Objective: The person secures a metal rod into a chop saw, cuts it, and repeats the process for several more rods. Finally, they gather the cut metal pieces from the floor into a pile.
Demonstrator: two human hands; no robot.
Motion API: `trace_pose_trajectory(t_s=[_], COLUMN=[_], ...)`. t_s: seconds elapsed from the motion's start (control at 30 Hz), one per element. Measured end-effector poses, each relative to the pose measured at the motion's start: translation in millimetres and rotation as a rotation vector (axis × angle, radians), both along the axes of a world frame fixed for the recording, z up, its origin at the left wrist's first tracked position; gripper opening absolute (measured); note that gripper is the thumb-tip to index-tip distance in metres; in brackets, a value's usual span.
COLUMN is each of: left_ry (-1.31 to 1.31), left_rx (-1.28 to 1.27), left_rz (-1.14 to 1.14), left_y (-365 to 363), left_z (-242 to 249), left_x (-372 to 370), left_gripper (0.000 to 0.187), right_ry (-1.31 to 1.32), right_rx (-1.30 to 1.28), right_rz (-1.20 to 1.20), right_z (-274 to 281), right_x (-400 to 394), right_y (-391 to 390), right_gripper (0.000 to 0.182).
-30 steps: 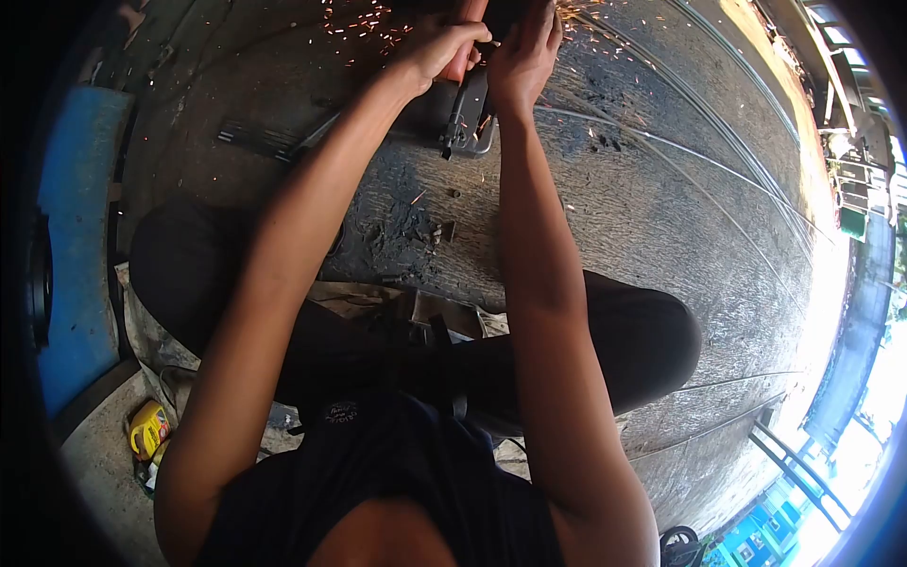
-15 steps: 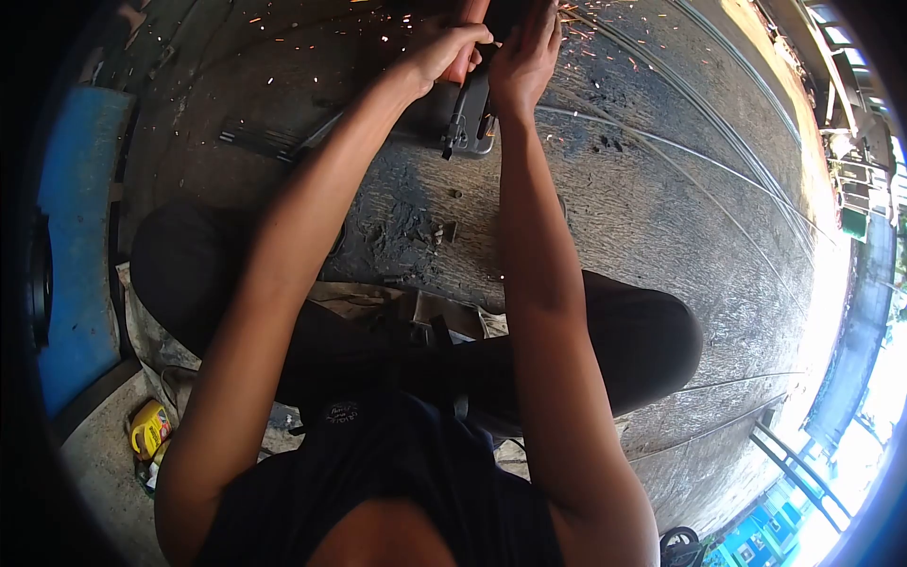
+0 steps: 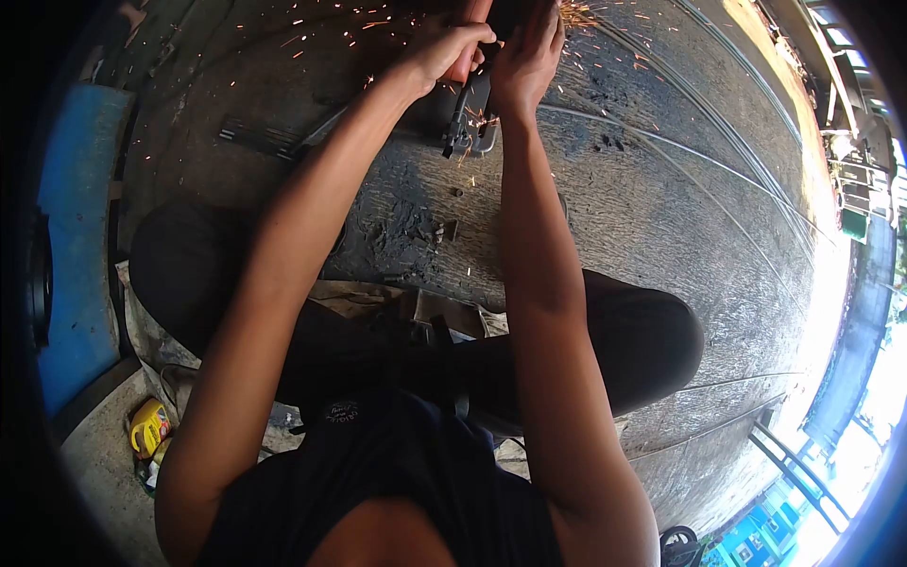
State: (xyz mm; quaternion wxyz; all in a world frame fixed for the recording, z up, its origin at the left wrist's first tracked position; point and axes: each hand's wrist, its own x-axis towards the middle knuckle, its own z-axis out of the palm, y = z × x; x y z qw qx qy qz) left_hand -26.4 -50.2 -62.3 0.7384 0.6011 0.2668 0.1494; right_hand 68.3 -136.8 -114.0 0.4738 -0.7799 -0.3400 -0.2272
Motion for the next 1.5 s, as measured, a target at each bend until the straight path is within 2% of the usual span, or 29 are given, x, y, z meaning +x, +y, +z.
trace_pose_trajectory(t_s=[0.07,0.2,0.27,0.3,0.37,0.5,0.57,0.6,0.67,0.77,0.87,1.07,1.1,1.17,1.27,1.3,1.37,1.5], left_ry=[-0.01,0.01,0.015,0.021,0.028,0.024,0.008,0.002,-0.003,-0.011,0.039,0.013,0.032,0.052,0.064,0.044,0.025,0.018], left_rx=[0.005,0.029,0.023,0.004,-0.017,-0.013,-0.008,-0.01,-0.012,-0.016,-0.027,-0.045,-0.011,0.022,-0.013,-0.014,-0.017,0.028], left_rz=[0.001,0.037,0.012,-0.001,-0.014,0.017,0.024,0.015,0.006,0.004,-0.007,0.004,0.019,0.033,0.016,0.004,-0.009,0.009], left_y=[-1,-1,1,2,1,-1,0,0,0,0,0,-1,-2,-4,-2,-1,-1,-3], left_z=[2,2,-4,-8,-7,-3,-3,-3,-3,-4,-2,-3,-3,-1,-3,-4,-7,-3], left_x=[0,-1,0,2,2,0,0,-1,-1,-1,-2,-2,-1,-2,-3,-3,-2,-5], left_gripper=[0.022,0.022,0.022,0.022,0.022,0.022,0.021,0.021,0.02,0.02,0.02,0.021,0.021,0.021,0.02,0.02,0.02,0.023], right_ry=[0.194,0.05,0.269,0.269,0.069,0.066,-0.163,-0.162,0.049,0.135,-0.01,-0.06,-0.06,0.159,0.204,0.204,0.02,0.075], right_rx=[0.001,0.059,-0.001,-0.001,0.005,0.025,-0.037,-0.038,-0.005,-0.002,0.0,-0.03,-0.031,-0.006,0.023,0.023,-0.004,0.018], right_rz=[0.012,0.054,0.039,0.039,0.039,0.046,-0.032,-0.032,0.045,0.046,0.014,-0.002,-0.003,0.04,0.029,0.03,0.018,0.031], right_z=[6,3,26,22,10,-1,-7,-10,-4,0,-3,-4,-5,0,3,3,2,1], right_x=[-4,-1,-18,-15,-8,0,5,6,3,-3,-1,-1,-1,-5,-6,-6,-7,-8], right_y=[-1,-2,-6,-5,-1,1,1,0,-2,-4,-1,-1,-2,-4,-3,-3,-3,-4], right_gripper=[0.06,0.062,0.064,0.064,0.064,0.064,0.064,0.064,0.064,0.063,0.063,0.062,0.062,0.062,0.062,0.062,0.062,0.063])
